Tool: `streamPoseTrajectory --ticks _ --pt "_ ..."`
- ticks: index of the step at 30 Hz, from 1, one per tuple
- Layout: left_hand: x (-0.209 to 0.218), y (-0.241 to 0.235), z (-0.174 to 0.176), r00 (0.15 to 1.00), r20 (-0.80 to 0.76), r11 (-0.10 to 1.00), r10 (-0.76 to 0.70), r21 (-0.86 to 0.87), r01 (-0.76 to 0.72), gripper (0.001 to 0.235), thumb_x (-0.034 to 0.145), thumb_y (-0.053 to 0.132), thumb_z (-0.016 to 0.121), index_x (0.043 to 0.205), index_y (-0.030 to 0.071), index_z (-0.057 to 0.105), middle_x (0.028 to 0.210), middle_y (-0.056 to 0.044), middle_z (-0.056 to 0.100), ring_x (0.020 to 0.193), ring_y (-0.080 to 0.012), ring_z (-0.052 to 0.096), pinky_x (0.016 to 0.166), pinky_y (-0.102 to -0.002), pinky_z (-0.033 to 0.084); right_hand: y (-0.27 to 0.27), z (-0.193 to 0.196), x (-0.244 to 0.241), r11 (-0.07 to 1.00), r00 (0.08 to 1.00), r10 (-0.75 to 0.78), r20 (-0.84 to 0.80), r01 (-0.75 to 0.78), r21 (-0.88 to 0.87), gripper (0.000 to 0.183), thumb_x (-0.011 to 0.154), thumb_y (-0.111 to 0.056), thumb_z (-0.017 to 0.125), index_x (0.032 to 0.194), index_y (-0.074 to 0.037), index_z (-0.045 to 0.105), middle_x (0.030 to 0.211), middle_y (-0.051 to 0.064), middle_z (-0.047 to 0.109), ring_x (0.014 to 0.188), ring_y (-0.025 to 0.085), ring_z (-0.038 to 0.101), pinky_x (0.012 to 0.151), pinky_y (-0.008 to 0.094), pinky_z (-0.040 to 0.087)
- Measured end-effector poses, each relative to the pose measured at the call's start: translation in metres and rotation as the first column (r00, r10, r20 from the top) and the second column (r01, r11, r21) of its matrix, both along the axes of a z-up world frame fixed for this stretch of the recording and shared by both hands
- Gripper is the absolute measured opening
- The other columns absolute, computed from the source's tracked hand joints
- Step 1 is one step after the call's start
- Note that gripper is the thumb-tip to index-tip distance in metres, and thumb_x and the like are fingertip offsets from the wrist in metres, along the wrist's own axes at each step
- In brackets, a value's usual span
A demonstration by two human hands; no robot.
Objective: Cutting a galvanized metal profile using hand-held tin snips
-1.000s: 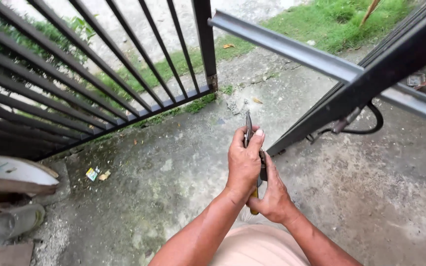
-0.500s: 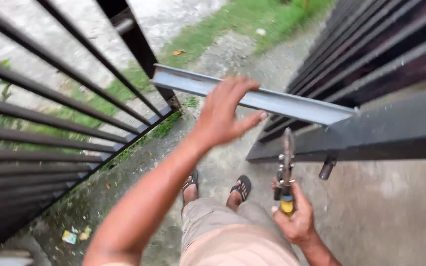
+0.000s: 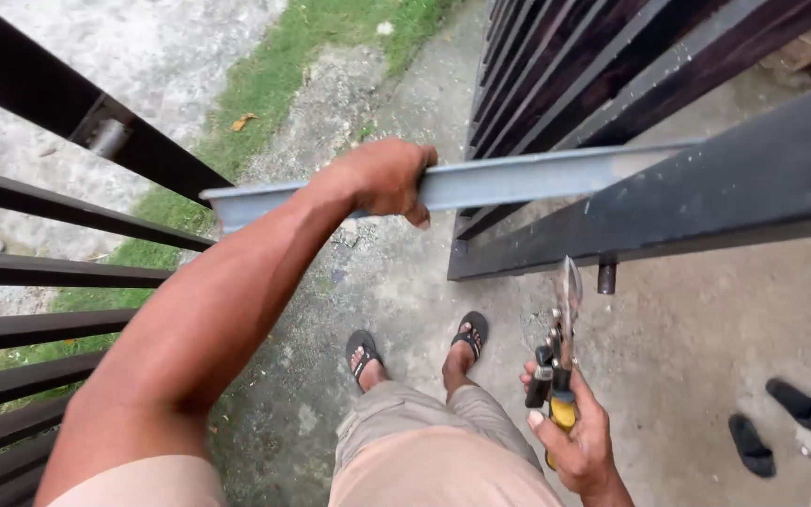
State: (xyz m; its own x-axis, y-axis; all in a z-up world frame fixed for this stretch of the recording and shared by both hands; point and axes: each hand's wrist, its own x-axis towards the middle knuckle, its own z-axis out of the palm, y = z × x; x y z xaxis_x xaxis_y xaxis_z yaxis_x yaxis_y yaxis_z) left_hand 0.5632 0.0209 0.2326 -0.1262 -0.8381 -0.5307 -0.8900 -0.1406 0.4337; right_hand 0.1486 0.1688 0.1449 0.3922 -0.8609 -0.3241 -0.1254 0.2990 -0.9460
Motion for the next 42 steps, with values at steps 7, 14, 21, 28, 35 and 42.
streamPoseTrajectory --ticks 7,14,21,28,35,42 --pt "-0.022 0.037 -0.047 0.931 0.354 0.844 0.087 -0.522 0.119 0.011 0.102 0.006 0.056 0.11 0.014 0.055 0.076 -0.004 0.069 0.054 -0.0214 0.063 0.05 -0.042 0.052 -0.032 0.027 0.022 0.992 0.999 0.013 -0.052 -0.007 0.123 0.06 0.078 -0.006 0.065 0.137 0.004 0.062 0.131 0.016 0.075 0.118 0.03 0.074 0.1 0.043 0.059" --pt "-0.038 0.052 -0.078 0.835 0.481 0.7 0.267 -0.692 0.175 0.017 0.093 0.008 0.058 0.106 0.018 0.054 0.079 -0.002 0.069 0.062 -0.0267 0.069 0.064 -0.04 0.047 -0.061 0.017 0.033 0.984 0.998 0.037 -0.048 -0.028 0.174 0.049 0.084 -0.012 0.062 0.13 0.004 0.066 0.128 0.016 0.072 0.113 0.028 0.072 0.092 0.043 0.059" --pt "-0.038 0.058 -0.074 0.78 0.517 0.577 0.352 -0.777 0.254 0.015 0.089 0.012 0.06 0.097 0.024 0.055 0.071 0.004 0.059 0.057 -0.021 0.063 0.061 -0.037 0.044 -0.067 0.001 0.028 0.975 0.996 0.087 -0.014 -0.082 0.205 0.053 0.082 -0.013 0.064 0.133 0.002 0.062 0.133 0.016 0.07 0.117 0.028 0.07 0.097 0.043 0.058" --pt "-0.035 0.054 -0.077 0.826 0.47 0.606 0.312 -0.767 0.208 0.019 0.087 0.01 0.06 0.099 0.024 0.056 0.072 0.001 0.059 0.058 -0.0237 0.063 0.06 -0.039 0.042 -0.072 0.006 0.036 0.98 0.991 0.136 0.017 -0.137 0.146 0.06 0.081 -0.017 0.066 0.137 0.001 0.06 0.134 0.015 0.069 0.119 0.027 0.069 0.096 0.041 0.056" --pt "-0.035 0.052 -0.077 0.807 0.493 0.59 0.325 -0.773 0.235 0.019 0.086 0.012 0.062 0.099 0.025 0.056 0.072 0.002 0.06 0.059 -0.0232 0.064 0.06 -0.039 0.044 -0.079 0.007 0.042 0.982 0.988 0.153 0.016 -0.154 0.11 0.061 0.08 -0.019 0.067 0.137 0.002 0.06 0.134 0.014 0.069 0.12 0.026 0.068 0.098 0.038 0.055" --pt "-0.035 0.053 -0.077 0.815 0.481 0.581 0.321 -0.78 0.232 0.018 0.087 0.014 0.063 0.099 0.026 0.057 0.072 0.002 0.06 0.06 -0.0233 0.065 0.061 -0.039 0.044 -0.082 0.007 0.043 0.981 0.993 0.121 -0.007 -0.118 0.151 0.064 0.08 -0.016 0.065 0.141 0.001 0.057 0.137 0.015 0.068 0.122 0.027 0.068 0.097 0.039 0.056"
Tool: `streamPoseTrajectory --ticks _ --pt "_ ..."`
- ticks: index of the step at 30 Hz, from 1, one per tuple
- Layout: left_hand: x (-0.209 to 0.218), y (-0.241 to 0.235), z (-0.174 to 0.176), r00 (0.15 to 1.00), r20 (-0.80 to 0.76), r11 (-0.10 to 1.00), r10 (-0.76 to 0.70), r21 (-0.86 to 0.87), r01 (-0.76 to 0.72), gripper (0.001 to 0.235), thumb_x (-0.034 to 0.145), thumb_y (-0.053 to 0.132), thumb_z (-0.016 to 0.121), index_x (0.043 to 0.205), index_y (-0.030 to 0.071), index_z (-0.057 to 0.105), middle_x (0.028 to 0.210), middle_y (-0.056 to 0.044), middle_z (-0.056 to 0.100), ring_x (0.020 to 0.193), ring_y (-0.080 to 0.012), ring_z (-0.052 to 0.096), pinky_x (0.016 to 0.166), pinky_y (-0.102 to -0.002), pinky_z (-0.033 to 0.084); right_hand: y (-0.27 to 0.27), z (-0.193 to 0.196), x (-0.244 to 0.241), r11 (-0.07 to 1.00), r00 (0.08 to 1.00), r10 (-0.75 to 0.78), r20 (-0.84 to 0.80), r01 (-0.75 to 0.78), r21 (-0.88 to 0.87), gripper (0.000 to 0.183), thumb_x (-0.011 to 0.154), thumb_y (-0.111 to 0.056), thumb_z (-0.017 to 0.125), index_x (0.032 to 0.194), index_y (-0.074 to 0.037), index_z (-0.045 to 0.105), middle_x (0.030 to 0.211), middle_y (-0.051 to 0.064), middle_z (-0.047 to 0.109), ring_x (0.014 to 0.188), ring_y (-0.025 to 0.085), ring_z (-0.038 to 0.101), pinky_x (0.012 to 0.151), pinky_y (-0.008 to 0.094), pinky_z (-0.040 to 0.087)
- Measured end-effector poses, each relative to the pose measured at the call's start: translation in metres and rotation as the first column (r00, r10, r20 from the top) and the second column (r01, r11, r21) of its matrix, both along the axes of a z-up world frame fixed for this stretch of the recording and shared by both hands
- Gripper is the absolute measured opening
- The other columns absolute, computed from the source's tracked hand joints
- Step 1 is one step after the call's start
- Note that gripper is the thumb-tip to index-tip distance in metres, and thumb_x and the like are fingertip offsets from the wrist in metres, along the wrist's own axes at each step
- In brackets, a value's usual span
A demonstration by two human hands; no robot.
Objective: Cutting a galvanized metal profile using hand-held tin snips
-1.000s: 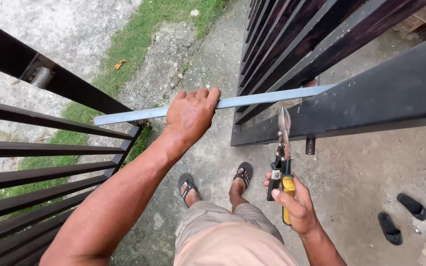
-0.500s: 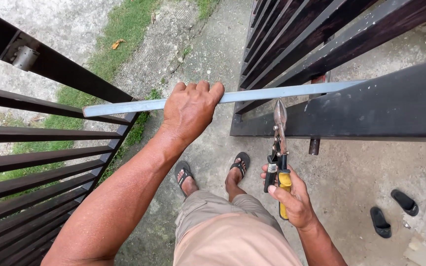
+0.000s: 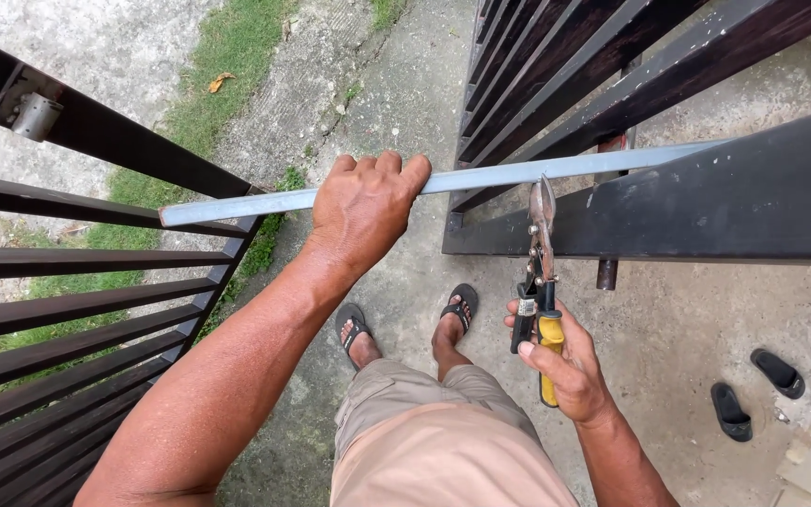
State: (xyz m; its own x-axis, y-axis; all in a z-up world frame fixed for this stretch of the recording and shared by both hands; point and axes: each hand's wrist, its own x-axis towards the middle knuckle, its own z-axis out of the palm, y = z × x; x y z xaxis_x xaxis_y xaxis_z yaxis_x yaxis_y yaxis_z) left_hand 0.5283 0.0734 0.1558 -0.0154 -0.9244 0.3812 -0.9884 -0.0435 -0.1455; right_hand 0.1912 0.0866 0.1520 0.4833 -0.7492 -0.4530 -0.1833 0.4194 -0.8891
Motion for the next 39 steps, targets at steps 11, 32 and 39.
streamPoseTrajectory --ticks 11,32,39 --pt "0.0 -0.001 -0.001 1.0 -0.02 0.999 0.007 0.044 -0.006 0.015 0.09 0.015 0.062 0.098 0.026 0.056 0.072 0.002 0.061 0.059 -0.0241 0.065 0.06 -0.04 0.046 0.001 0.004 0.002 1.0 1.0 0.019 -0.005 -0.019 -0.016 0.066 0.079 -0.019 0.066 0.141 0.0 0.057 0.138 0.014 0.068 0.126 0.027 0.067 0.102 0.041 0.054" --pt "0.001 0.0 0.005 0.994 -0.103 0.998 -0.025 0.057 0.031 0.009 0.097 0.017 0.058 0.102 0.024 0.058 0.077 -0.003 0.067 0.071 -0.0244 0.074 0.074 -0.038 0.05 0.004 -0.025 -0.006 0.999 0.951 -0.025 0.309 0.031 -0.013 0.084 0.077 -0.015 0.067 0.152 0.011 0.041 0.138 0.03 0.063 0.13 0.04 0.062 0.103 0.051 0.052" --pt "0.0 0.002 0.007 0.995 -0.093 0.999 -0.024 0.046 0.029 0.01 0.096 0.016 0.057 0.101 0.024 0.058 0.077 -0.002 0.067 0.071 -0.0238 0.074 0.074 -0.037 0.05 0.006 -0.034 -0.011 0.999 0.968 -0.008 0.252 0.018 -0.037 0.083 0.075 -0.011 0.068 0.152 0.008 0.043 0.138 0.028 0.063 0.13 0.038 0.062 0.105 0.049 0.051"
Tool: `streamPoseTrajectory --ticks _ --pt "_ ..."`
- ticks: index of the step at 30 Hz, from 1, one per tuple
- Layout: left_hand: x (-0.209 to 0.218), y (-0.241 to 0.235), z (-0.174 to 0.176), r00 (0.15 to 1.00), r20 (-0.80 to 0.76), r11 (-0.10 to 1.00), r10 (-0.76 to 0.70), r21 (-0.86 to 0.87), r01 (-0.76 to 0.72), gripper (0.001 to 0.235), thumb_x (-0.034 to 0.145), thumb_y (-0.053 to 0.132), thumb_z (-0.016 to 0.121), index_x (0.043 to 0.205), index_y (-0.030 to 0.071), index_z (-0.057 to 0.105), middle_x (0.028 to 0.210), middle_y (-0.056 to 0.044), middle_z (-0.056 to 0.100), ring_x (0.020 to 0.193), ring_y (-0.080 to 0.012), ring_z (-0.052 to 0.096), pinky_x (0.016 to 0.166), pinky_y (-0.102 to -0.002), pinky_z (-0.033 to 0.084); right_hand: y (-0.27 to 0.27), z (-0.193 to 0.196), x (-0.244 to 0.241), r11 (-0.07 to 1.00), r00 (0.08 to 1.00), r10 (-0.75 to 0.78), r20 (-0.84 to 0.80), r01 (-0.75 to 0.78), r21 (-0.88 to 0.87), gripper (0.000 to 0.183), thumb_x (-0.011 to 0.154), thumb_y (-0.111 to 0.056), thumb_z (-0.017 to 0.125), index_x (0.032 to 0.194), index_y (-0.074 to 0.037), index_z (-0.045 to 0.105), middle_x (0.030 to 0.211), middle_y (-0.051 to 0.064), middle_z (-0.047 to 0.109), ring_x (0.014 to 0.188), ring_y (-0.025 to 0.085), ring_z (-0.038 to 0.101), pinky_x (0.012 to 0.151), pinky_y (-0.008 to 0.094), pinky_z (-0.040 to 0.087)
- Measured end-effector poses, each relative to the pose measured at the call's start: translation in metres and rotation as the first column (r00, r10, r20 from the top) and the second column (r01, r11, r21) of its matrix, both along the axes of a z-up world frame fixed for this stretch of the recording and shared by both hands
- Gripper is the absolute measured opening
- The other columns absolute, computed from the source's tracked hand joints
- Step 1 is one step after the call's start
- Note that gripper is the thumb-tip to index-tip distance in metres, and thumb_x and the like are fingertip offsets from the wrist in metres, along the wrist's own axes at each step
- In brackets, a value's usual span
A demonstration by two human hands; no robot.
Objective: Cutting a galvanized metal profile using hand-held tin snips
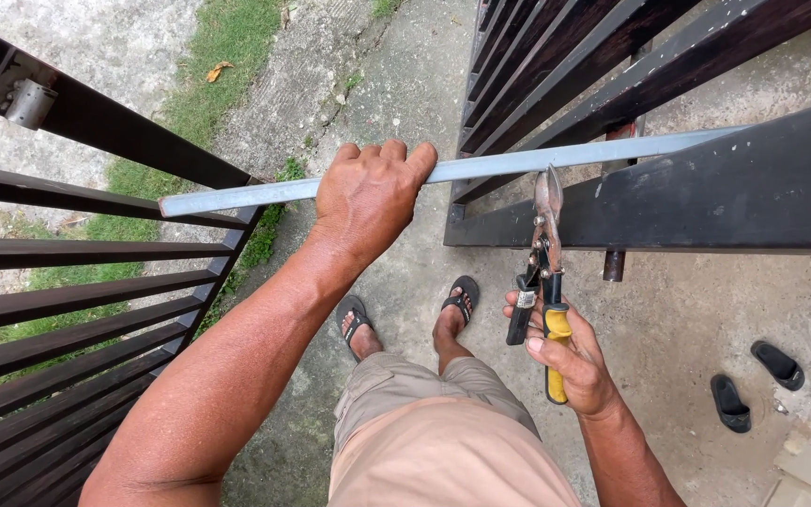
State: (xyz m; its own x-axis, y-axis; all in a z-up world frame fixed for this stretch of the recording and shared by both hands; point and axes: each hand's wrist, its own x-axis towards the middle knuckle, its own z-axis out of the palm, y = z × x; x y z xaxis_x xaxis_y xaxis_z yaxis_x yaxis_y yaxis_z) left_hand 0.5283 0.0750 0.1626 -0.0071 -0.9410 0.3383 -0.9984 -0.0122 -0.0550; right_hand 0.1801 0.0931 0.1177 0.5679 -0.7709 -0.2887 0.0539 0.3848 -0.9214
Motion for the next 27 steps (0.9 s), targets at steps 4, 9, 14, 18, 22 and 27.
streamPoseTrajectory --ticks 4,9,14,18,22,27 --pt "0.0 -0.001 0.0 1.0 0.0 1.0 0.001 -0.007 -0.001 0.009 0.096 0.016 0.058 0.101 0.024 0.059 0.077 -0.003 0.067 0.07 -0.0241 0.074 0.073 -0.037 0.051 0.001 0.004 0.002 1.0 1.0 -0.001 -0.022 0.001 0.002 0.082 0.074 -0.012 0.069 0.15 0.007 0.046 0.138 0.027 0.063 0.129 0.036 0.062 0.105 0.048 0.051" --pt "0.0 -0.001 0.0 1.0 -0.011 1.0 -0.005 -0.001 0.005 0.008 0.096 0.017 0.059 0.1 0.024 0.059 0.077 -0.003 0.067 0.071 -0.0248 0.074 0.073 -0.038 0.051 0.0 0.005 0.004 1.0 0.999 -0.002 -0.034 0.002 0.002 0.081 0.074 -0.013 0.07 0.149 0.005 0.048 0.137 0.025 0.064 0.128 0.034 0.063 0.105 0.047 0.052" --pt "0.0 0.0 0.003 1.0 -0.027 1.0 -0.01 0.021 0.01 0.008 0.097 0.016 0.058 0.101 0.023 0.058 0.078 -0.004 0.067 0.072 -0.0253 0.075 0.074 -0.038 0.051 -0.003 0.001 0.002 1.0 0.999 0.0 -0.041 0.0 -0.004 0.081 0.074 -0.014 0.07 0.15 0.004 0.048 0.137 0.025 0.064 0.128 0.034 0.063 0.104 0.047 0.052" --pt "0.0 0.0 0.004 0.999 -0.03 1.0 -0.01 0.026 0.01 0.007 0.097 0.017 0.058 0.101 0.023 0.058 0.078 -0.004 0.067 0.073 -0.0261 0.075 0.074 -0.039 0.051 -0.005 0.001 0.004 1.0 0.999 -0.002 -0.039 0.001 -0.003 0.08 0.074 -0.014 0.07 0.149 0.004 0.048 0.137 0.025 0.064 0.128 0.034 0.063 0.105 0.048 0.052" --pt "0.0 0.0 0.002 0.999 -0.039 0.999 -0.006 0.046 0.008 0.008 0.097 0.017 0.058 0.103 0.023 0.058 0.079 -0.004 0.067 0.074 -0.0258 0.075 0.075 -0.039 0.051 -0.008 0.002 0.004 1.0 1.0 0.014 0.004 -0.014 0.001 0.081 0.074 -0.012 0.068 0.149 0.006 0.046 0.138 0.029 0.063 0.131 0.038 0.062 0.105 0.051 0.051" --pt "0.0 0.0 0.004 0.999 -0.043 0.999 -0.005 0.047 0.007 0.009 0.097 0.016 0.058 0.103 0.023 0.058 0.079 -0.004 0.067 0.075 -0.0264 0.075 0.075 -0.039 0.051 -0.01 0.01 0.005 1.0 0.999 0.012 0.045 -0.013 0.024 0.082 0.073 -0.012 0.068 0.15 0.009 0.045 0.138 0.032 0.063 0.131 0.041 0.061 0.104 0.053 0.05"
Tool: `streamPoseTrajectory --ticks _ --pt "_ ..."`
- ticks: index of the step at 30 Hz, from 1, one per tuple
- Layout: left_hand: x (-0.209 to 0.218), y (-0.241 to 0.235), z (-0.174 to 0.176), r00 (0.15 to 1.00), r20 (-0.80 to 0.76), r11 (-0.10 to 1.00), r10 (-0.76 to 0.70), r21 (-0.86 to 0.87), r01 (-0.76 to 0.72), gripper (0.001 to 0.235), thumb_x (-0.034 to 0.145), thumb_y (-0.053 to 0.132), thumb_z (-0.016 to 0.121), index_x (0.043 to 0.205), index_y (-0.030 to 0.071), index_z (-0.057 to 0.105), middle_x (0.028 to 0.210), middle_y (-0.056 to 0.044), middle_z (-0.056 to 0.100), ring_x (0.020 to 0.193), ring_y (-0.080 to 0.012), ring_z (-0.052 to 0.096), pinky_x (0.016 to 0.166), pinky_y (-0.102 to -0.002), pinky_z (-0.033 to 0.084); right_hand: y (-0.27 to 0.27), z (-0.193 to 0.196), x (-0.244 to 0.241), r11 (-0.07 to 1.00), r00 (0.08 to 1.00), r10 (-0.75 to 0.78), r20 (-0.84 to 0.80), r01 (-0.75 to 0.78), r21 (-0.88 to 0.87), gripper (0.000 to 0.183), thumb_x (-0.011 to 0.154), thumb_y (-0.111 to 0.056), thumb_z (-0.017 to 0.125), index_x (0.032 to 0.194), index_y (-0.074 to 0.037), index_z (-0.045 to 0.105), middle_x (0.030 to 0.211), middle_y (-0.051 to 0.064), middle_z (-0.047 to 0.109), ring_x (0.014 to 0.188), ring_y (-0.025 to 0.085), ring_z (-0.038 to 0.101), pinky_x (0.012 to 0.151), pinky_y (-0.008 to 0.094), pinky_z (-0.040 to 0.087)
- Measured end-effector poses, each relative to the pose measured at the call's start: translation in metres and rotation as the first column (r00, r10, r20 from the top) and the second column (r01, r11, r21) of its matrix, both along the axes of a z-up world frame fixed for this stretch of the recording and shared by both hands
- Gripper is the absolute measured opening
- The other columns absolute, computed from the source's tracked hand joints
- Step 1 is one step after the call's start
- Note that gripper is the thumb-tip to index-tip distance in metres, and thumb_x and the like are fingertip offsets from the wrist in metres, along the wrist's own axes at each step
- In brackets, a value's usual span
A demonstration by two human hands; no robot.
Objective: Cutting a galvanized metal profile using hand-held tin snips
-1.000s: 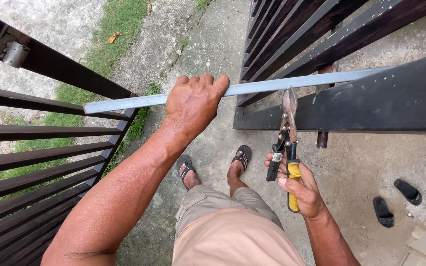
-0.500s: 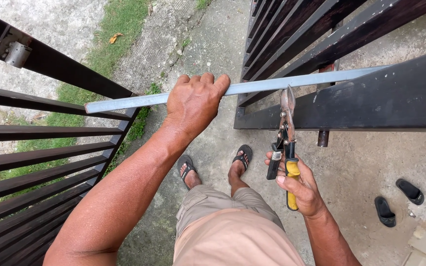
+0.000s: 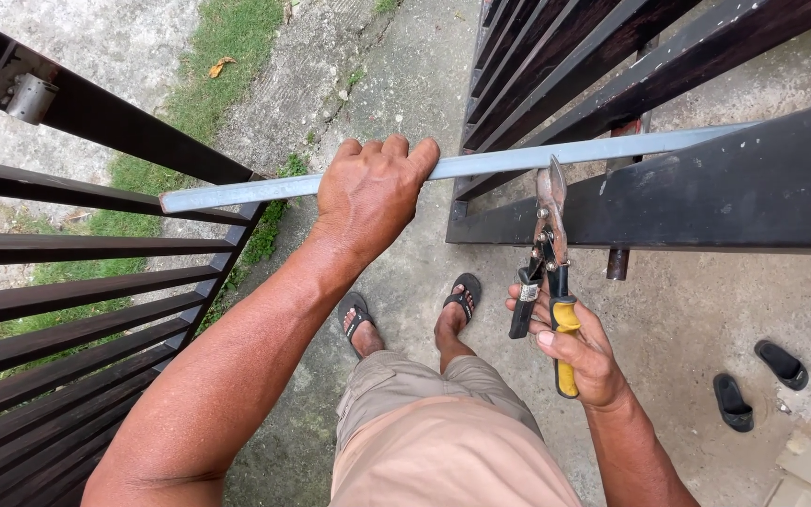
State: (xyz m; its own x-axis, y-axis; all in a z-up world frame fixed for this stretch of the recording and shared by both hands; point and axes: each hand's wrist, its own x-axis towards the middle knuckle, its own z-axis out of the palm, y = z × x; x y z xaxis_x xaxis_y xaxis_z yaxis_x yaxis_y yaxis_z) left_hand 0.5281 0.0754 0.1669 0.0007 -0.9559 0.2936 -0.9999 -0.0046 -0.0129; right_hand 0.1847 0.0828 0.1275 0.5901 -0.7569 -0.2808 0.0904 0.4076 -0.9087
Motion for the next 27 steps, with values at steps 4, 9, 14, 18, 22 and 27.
streamPoseTrajectory --ticks 4,9,14,18,22,27 --pt "-0.001 0.0 0.001 1.0 0.003 1.0 0.003 0.01 -0.003 0.01 0.097 0.015 0.057 0.104 0.023 0.058 0.08 -0.004 0.067 0.075 -0.0262 0.075 0.075 -0.039 0.051 0.0 -0.004 -0.003 1.0 1.0 0.0 0.004 0.0 -0.005 0.083 0.073 -0.012 0.068 0.149 0.011 0.045 0.136 0.032 0.064 0.13 0.041 0.062 0.103 0.053 0.052" --pt "0.0 -0.001 -0.002 1.0 0.0 1.0 0.008 0.002 -0.008 0.01 0.096 0.016 0.059 0.103 0.023 0.058 0.08 -0.004 0.067 0.074 -0.0266 0.075 0.075 -0.039 0.051 -0.003 -0.012 -0.006 0.995 0.992 -0.058 -0.111 0.049 -0.084 0.072 0.073 -0.006 0.073 0.141 0.009 0.056 0.127 0.027 0.069 0.115 0.034 0.07 0.093 0.044 0.059" --pt "0.0 -0.003 -0.005 1.0 -0.006 1.0 0.009 0.001 -0.009 0.013 0.094 0.014 0.06 0.103 0.023 0.057 0.08 -0.004 0.067 0.074 -0.0266 0.075 0.074 -0.039 0.051 -0.004 -0.015 -0.004 0.981 0.973 -0.076 -0.22 0.034 -0.192 0.064 0.075 -0.006 0.078 0.135 0.008 0.06 0.121 0.025 0.073 0.107 0.029 0.073 0.086 0.038 0.062" --pt "0.001 -0.005 -0.008 1.0 -0.002 1.0 0.014 -0.007 -0.014 0.015 0.092 0.015 0.06 0.104 0.024 0.058 0.08 -0.003 0.067 0.074 -0.0259 0.074 0.075 -0.04 0.05 -0.006 -0.015 -0.001 0.973 0.956 -0.1 -0.276 0.036 -0.228 0.064 0.075 -0.003 0.079 0.135 0.007 0.06 0.116 0.024 0.074 0.102 0.026 0.073 0.08 0.036 0.064" --pt "0.001 -0.005 -0.006 1.0 -0.022 1.0 0.02 0.0 -0.02 0.019 0.088 0.015 0.065 0.105 0.021 0.059 0.085 -0.006 0.069 0.082 -0.0288 0.074 0.084 -0.043 0.049 -0.007 -0.025 0.001 0.968 0.951 -0.117 -0.285 0.045 -0.248 0.065 0.076 -0.002 0.079 0.137 0.007 0.059 0.115 0.024 0.074 0.101 0.025 0.073 0.079 0.036 0.065" --pt "-0.011 -0.001 0.014 0.966 -0.243 0.992 -0.093 -0.103 0.07 0.057 0.083 0.025 0.086 0.132 0.015 0.06 0.129 -0.014 0.064 0.134 -0.0371 0.052 0.117 -0.058 0.022 -0.01 -0.032 0.004 0.957 0.95 -0.125 -0.287 0.039 -0.286 0.067 0.077 -0.001 0.079 0.139 0.007 0.056 0.115 0.024 0.073 0.101 0.025 0.073 0.079 0.036 0.065"
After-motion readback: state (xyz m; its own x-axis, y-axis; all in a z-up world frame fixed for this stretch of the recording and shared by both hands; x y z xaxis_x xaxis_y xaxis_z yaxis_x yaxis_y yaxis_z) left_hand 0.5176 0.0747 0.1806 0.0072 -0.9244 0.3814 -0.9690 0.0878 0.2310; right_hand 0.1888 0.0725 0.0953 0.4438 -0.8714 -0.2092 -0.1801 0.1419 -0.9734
